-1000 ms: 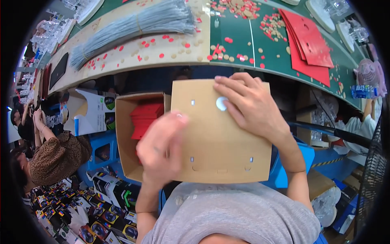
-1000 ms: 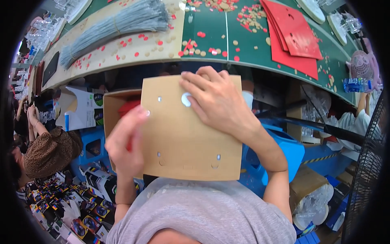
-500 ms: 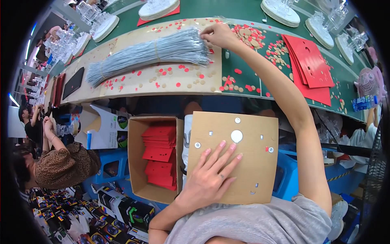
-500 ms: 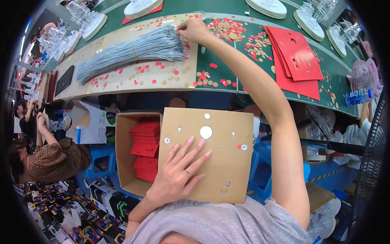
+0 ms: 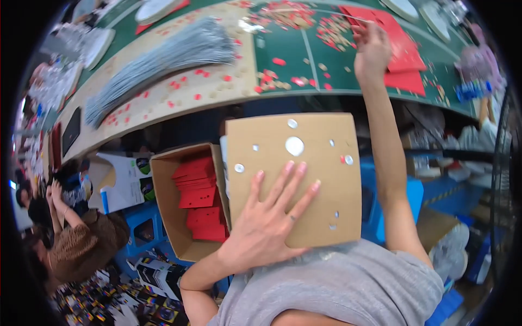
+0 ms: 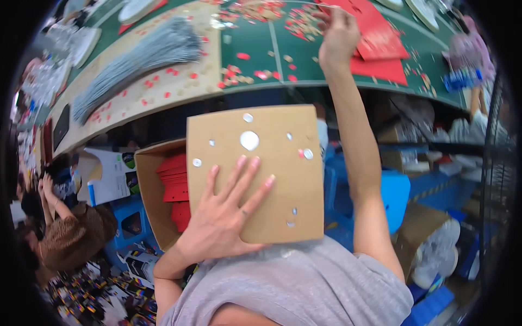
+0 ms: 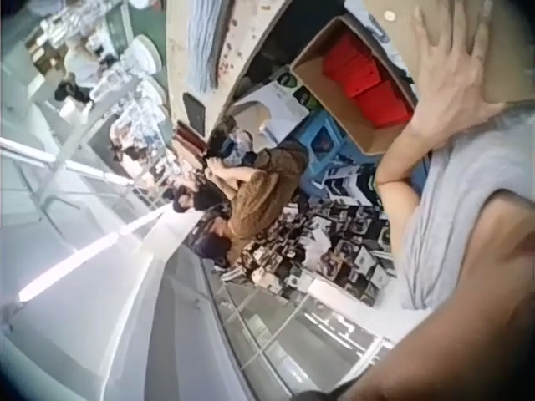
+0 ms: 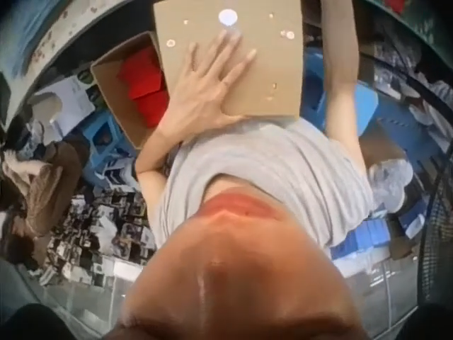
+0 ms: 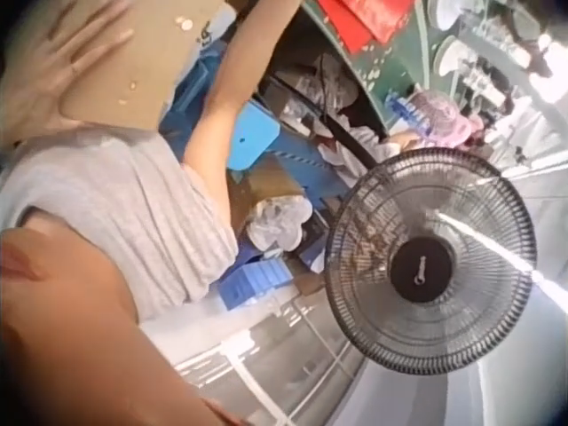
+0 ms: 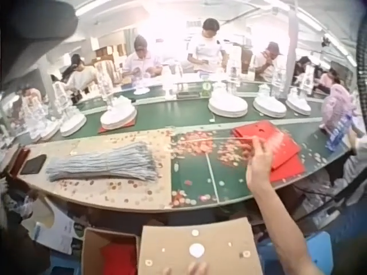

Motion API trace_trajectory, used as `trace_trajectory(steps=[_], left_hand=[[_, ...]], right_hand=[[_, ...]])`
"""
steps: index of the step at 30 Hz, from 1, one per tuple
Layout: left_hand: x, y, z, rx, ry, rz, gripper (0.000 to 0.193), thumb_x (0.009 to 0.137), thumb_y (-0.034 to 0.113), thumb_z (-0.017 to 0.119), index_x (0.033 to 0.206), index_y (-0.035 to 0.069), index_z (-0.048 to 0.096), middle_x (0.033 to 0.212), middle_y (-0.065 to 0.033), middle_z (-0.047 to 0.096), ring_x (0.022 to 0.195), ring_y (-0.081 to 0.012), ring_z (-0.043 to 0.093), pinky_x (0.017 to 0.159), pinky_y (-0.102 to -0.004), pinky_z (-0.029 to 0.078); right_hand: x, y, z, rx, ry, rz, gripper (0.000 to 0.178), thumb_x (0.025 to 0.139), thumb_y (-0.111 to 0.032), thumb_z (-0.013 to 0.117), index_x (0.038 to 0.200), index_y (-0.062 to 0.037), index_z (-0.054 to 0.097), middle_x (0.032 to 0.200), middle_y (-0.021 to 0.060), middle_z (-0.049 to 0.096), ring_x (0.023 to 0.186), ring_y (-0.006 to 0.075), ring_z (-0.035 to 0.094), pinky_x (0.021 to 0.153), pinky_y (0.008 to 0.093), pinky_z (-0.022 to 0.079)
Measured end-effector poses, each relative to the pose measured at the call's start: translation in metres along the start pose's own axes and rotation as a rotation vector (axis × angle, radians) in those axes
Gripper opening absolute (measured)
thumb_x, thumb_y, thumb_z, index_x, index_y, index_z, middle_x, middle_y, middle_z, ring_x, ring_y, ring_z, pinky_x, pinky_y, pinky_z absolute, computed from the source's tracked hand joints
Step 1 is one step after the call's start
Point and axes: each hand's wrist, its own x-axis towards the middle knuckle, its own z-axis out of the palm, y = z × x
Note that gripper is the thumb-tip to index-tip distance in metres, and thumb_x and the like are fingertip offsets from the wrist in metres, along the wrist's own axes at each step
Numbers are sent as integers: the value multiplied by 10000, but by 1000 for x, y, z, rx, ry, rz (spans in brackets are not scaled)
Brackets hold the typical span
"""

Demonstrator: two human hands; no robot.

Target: Threading wires through a cardboard base and attaching it to a circular LED panel to assemble light fixtures.

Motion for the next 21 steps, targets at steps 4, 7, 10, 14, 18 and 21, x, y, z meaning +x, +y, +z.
trace_trajectory(steps=[4,7,10,14,18,21], left_hand=[[0,10,4,1,1,109,870,793,390,806,1536,100,460,1607,-275,328,1494,-425,335,1194,-524,303],[2,15,13,56,22,171,871,776,333,817,1533,87,462,1605,-276,330,1499,-425,325,1198,-518,307],[4,18,22,116,52,133,892,756,248,823,1542,69,440,1608,-272,328,1501,-425,321,1198,-510,312],[1,26,20,174,80,83,894,777,175,801,1564,59,394,1624,-222,331,1506,-385,330,1197,-495,322],[2,27,31,206,142,127,834,797,159,777,1551,80,427,1619,-175,367,1494,-357,358,1197,-471,336],[-4,19,36,152,214,183,820,784,150,792,1530,74,460,1598,-172,406,1483,-356,377,1197,-471,337]], right_hand=[[-50,-97,-136,545,218,42,345,1060,-106,495,1279,158,531,1208,269,667,1032,285,684,944,356,570],[-123,-183,-221,497,216,-185,280,1043,-63,523,1199,161,587,1206,257,680,1040,263,701,921,324,599],[-195,-269,-238,347,567,-313,164,1014,-39,557,1097,85,625,1055,158,704,877,212,691,778,307,588],[-267,-399,-290,61,279,-723,78,968,-36,575,997,20,622,920,85,666,713,172,583,616,316,472],[-277,-439,-216,-370,264,-1021,95,992,-189,563,1005,-116,623,834,3,610,741,139,542,671,289,414],[-267,-446,-233,-985,32,-894,121,968,-47,570,988,6,678,932,85,664,854,190,606,718,317,520]])
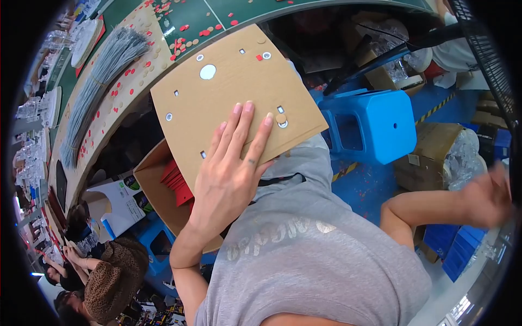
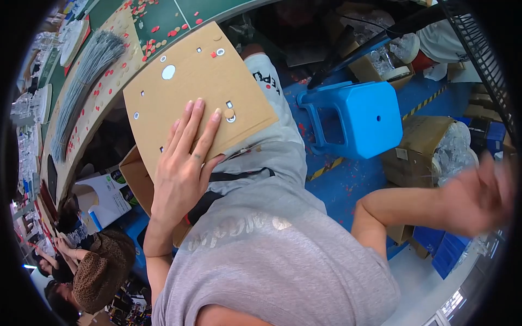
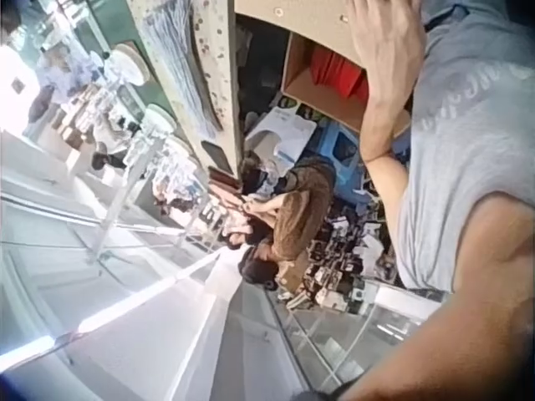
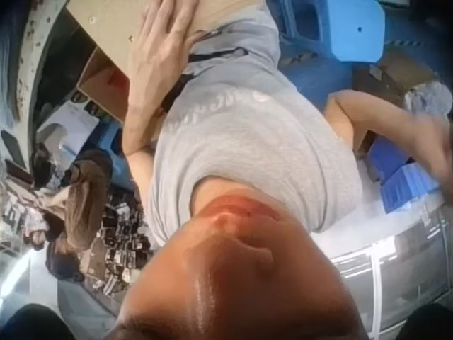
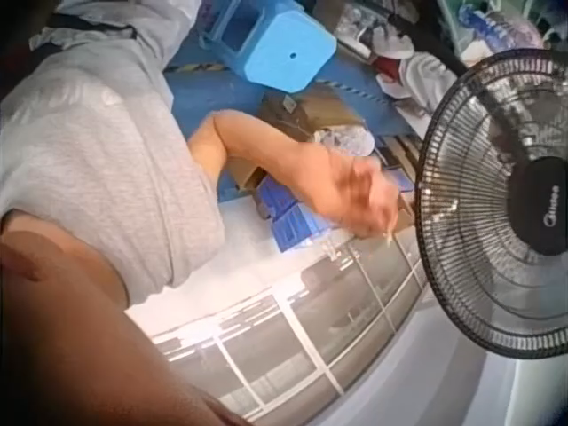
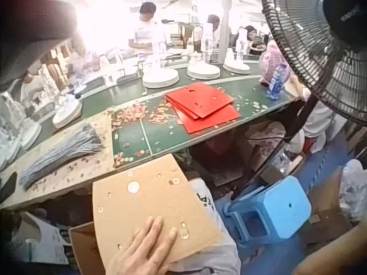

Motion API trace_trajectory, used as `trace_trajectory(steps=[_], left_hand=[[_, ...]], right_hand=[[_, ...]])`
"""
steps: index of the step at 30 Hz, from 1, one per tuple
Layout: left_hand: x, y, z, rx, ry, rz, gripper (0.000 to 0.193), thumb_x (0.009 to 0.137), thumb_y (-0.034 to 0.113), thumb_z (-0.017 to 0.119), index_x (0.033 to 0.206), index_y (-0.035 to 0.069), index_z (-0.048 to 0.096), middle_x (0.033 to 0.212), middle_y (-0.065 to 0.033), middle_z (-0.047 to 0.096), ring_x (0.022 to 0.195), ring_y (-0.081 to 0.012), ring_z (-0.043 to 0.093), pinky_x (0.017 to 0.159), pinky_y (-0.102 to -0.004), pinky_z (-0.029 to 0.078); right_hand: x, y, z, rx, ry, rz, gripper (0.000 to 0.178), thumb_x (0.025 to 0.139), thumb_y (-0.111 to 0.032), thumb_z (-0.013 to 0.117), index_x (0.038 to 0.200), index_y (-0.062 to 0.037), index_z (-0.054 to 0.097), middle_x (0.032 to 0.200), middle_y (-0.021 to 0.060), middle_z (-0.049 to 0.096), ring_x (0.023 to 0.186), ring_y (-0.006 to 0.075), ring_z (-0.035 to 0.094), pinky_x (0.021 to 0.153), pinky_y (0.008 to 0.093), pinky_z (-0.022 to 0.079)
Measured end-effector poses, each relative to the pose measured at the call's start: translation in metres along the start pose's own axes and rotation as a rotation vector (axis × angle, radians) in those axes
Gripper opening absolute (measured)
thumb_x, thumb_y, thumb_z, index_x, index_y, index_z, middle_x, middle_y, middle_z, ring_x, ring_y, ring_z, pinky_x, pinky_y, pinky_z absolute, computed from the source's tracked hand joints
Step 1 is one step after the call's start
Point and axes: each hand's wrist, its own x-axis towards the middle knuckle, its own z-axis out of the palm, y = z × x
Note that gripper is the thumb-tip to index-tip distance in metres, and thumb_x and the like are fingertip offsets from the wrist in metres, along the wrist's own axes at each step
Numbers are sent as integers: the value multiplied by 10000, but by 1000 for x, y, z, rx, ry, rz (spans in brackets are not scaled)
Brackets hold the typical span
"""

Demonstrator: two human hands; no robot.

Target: Threading wires through a cardboard base and attaching it to a circular LED panel to assemble light fixtures.

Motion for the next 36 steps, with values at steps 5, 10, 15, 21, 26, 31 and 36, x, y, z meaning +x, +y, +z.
trace_trajectory(steps=[5,10,15,21,26,31,36], left_hand=[[0,3,-3,-99,-9,-72,835,758,129,814,1521,82,478,1584,-164,431,1464,-347,410,1175,-466,362],[4,10,-9,-52,-70,-63,786,742,134,809,1484,159,549,1583,-163,436,1448,-339,437,1134,-441,391],[6,10,-10,-112,-65,-110,752,737,135,801,1456,186,586,1576,-165,442,1442,-358,439,1133,-460,381],[10,11,-15,-147,-113,-156,755,723,109,790,1449,188,595,1574,-169,444,1441,-367,442,1132,-466,370],[8,11,-12,-123,-118,-157,739,730,141,792,1442,198,603,1569,-170,452,1444,-363,441,1124,-461,369],[5,5,-8,-43,-74,-40,725,720,206,807,1422,211,626,1552,-168,477,1440,-367,446,1115,-451,375],[10,8,-14,-99,-140,-143,754,740,164,765,1468,224,580,1578,-182,433,1442,-339,449,1081,-437,399]], right_hand=[[-63,-34,239,213,-880,17,281,759,95,754,999,-50,778,835,71,652,701,185,650,578,298,488],[-90,-23,270,251,-949,-107,233,747,43,761,970,-28,759,815,94,644,670,203,647,538,303,514],[-81,-12,283,354,-1009,-249,272,685,5,733,955,-17,751,829,73,638,697,187,651,526,294,519],[-66,-9,277,349,-1182,-413,386,681,-59,731,1063,-8,757,826,57,616,658,163,608,502,285,489],[-67,-17,275,294,-1181,-449,425,697,-84,716,1108,18,747,798,47,553,635,157,575,498,284,476],[-70,-23,272,271,-1172,-443,452,692,-74,707,1128,45,736,779,44,488,638,153,551,503,280,467],[-66,-28,270,164,-1202,-625,503,683,-41,702,1160,119,693,794,58,508,664,153,542,510,276,433]])
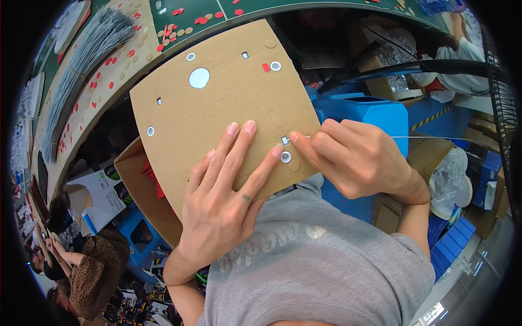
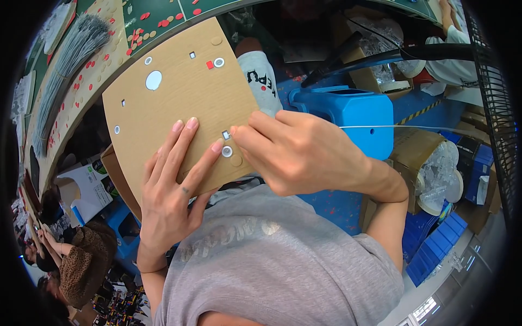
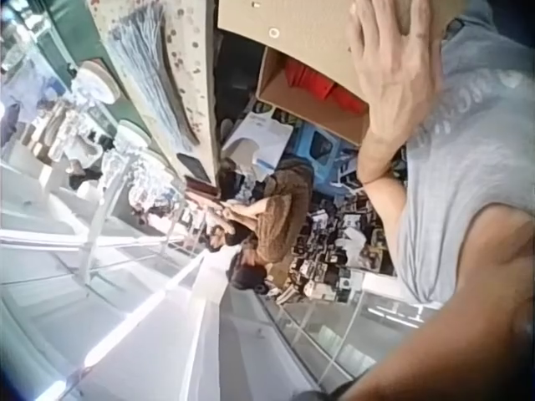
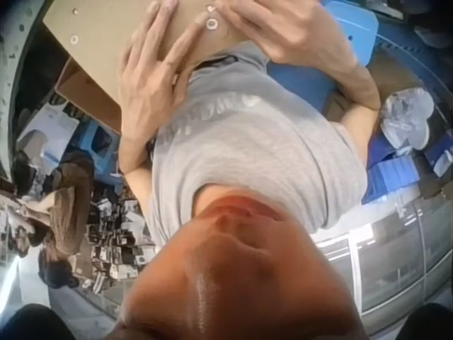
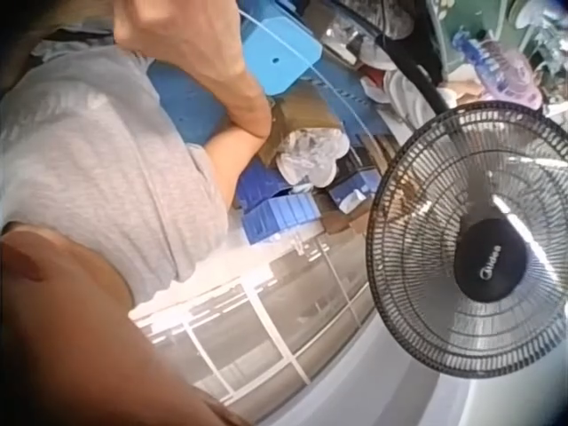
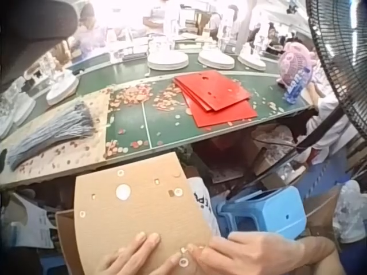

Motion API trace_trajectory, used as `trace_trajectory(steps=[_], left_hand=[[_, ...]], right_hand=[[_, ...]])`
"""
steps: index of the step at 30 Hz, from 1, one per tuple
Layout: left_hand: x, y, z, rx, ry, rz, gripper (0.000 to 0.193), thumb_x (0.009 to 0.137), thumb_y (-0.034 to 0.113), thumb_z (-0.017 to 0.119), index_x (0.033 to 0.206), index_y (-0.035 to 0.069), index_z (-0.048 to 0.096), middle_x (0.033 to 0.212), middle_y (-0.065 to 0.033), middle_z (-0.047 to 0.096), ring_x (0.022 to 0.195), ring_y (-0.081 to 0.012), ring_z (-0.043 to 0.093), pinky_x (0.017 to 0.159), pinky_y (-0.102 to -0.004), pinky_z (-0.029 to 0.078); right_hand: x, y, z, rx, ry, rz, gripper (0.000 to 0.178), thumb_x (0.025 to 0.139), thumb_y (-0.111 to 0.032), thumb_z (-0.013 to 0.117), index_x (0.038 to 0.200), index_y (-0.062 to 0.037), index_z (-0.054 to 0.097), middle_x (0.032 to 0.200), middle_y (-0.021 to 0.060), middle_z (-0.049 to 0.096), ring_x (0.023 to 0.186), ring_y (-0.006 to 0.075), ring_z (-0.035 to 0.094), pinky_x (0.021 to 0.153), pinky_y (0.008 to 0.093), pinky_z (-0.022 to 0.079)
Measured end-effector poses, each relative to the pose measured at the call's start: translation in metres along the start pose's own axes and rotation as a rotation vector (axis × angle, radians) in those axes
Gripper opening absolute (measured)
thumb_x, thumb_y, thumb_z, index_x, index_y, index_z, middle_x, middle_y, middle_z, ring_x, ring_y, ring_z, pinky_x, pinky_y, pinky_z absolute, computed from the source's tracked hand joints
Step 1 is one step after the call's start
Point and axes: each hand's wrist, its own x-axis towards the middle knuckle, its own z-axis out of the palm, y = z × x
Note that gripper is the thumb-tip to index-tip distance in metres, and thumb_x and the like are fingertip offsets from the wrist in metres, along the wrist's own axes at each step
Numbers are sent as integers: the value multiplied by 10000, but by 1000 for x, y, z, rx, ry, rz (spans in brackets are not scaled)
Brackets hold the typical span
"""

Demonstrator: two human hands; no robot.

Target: Threading wires through a cardboard base and attaching it to a circular LED panel to assemble light fixtures.

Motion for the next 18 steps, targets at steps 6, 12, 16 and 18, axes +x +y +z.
trace_trajectory(steps=[6,12,16,18], left_hand=[[0,1,-1,30,0,11,758,735,158,758,1469,214,578,1579,-175,430,1441,-335,447,1076,-434,404],[2,0,-2,24,-9,18,752,725,157,747,1459,205,589,1578,-172,432,1447,-333,438,1081,-428,397],[1,-2,1,4,3,32,767,709,164,748,1458,198,591,1580,-173,429,1452,-328,431,1089,-424,385],[1,-1,-1,17,-1,22,770,706,159,746,1459,198,589,1579,-175,430,1450,-329,433,1088,-426,387]], right_hand=[[2,-10,2,54,5,54,520,684,-5,690,1163,192,647,847,91,572,679,158,554,515,263,407],[0,-10,8,82,-2,58,465,693,-24,695,1115,168,673,881,111,604,687,174,591,527,279,468],[-5,3,12,211,103,80,471,680,-41,706,1125,113,703,883,101,596,697,181,606,550,279,510],[-6,6,9,196,61,119,495,657,-49,716,1140,60,725,880,91,590,699,183,612,561,283,528]])
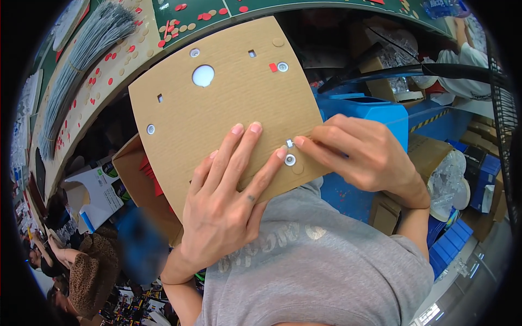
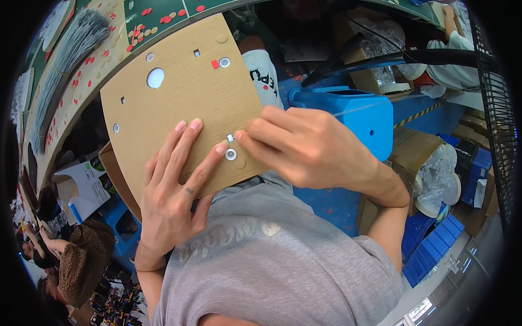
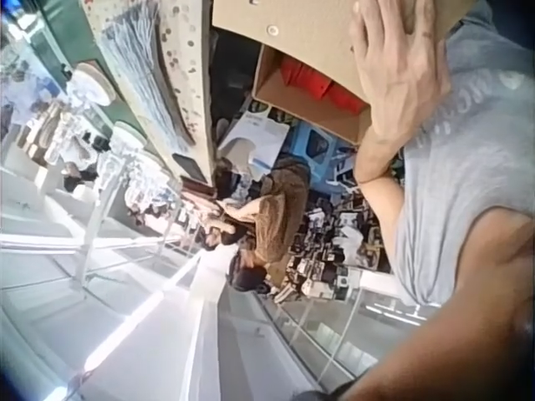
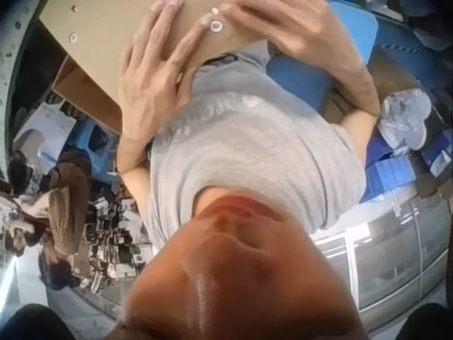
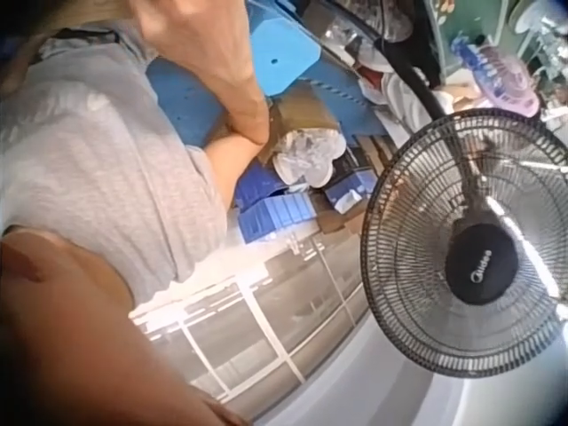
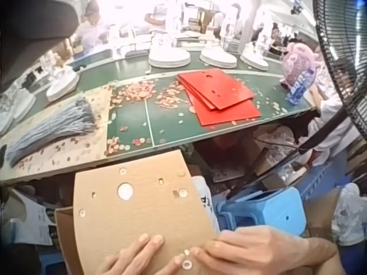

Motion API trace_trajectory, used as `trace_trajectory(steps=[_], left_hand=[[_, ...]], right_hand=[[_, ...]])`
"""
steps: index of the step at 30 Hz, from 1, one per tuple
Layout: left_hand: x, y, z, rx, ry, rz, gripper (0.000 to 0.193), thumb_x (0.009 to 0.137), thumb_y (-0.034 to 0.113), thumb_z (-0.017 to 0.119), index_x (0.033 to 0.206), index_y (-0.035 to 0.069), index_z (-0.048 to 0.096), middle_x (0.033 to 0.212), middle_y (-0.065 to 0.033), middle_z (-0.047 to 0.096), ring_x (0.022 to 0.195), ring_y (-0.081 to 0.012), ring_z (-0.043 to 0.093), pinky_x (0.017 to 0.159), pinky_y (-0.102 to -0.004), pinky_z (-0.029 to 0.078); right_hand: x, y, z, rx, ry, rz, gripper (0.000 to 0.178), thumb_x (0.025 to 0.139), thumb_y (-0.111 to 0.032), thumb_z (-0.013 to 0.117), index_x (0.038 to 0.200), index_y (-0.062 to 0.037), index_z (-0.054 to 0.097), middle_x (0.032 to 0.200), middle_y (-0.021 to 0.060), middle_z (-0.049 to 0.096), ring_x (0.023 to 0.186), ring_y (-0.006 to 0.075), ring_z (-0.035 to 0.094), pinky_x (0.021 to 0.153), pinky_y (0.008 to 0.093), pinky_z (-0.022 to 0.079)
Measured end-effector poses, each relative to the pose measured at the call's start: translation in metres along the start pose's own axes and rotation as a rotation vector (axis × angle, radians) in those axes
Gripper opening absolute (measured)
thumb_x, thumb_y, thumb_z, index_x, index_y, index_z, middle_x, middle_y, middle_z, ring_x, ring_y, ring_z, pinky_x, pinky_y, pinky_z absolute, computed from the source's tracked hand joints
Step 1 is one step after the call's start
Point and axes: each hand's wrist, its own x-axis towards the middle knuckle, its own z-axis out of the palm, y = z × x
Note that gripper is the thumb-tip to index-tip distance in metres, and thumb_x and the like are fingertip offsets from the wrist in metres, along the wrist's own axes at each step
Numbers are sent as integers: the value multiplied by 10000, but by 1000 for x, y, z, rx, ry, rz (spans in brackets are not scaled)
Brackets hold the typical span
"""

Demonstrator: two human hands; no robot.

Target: Threading wires through a cardboard base and attaching it to a circular LED panel to assemble light fixtures.

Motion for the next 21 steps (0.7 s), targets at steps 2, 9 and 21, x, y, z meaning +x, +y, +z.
trace_trajectory(steps=[2,9,21], left_hand=[[0,0,-1,13,-6,-6,774,704,154,745,1461,198,588,1578,-178,431,1448,-330,436,1087,-427,388],[1,-1,2,-26,26,-7,759,688,100,759,1428,188,617,1559,-191,455,1436,-370,448,1082,-451,402],[0,-5,3,-148,86,-1,768,626,53,818,1368,162,655,1543,-193,480,1438,-394,450,1078,-464,419]], right_hand=[[2,1,-3,-11,-7,-5,493,648,-42,717,1132,55,728,878,87,589,697,186,613,557,287,529],[9,4,2,-67,14,-110,468,627,-57,729,1075,78,725,855,84,597,701,202,624,553,294,540],[22,11,-4,41,11,-113,366,635,-62,721,965,94,720,867,122,633,734,229,658,566,320,546]])
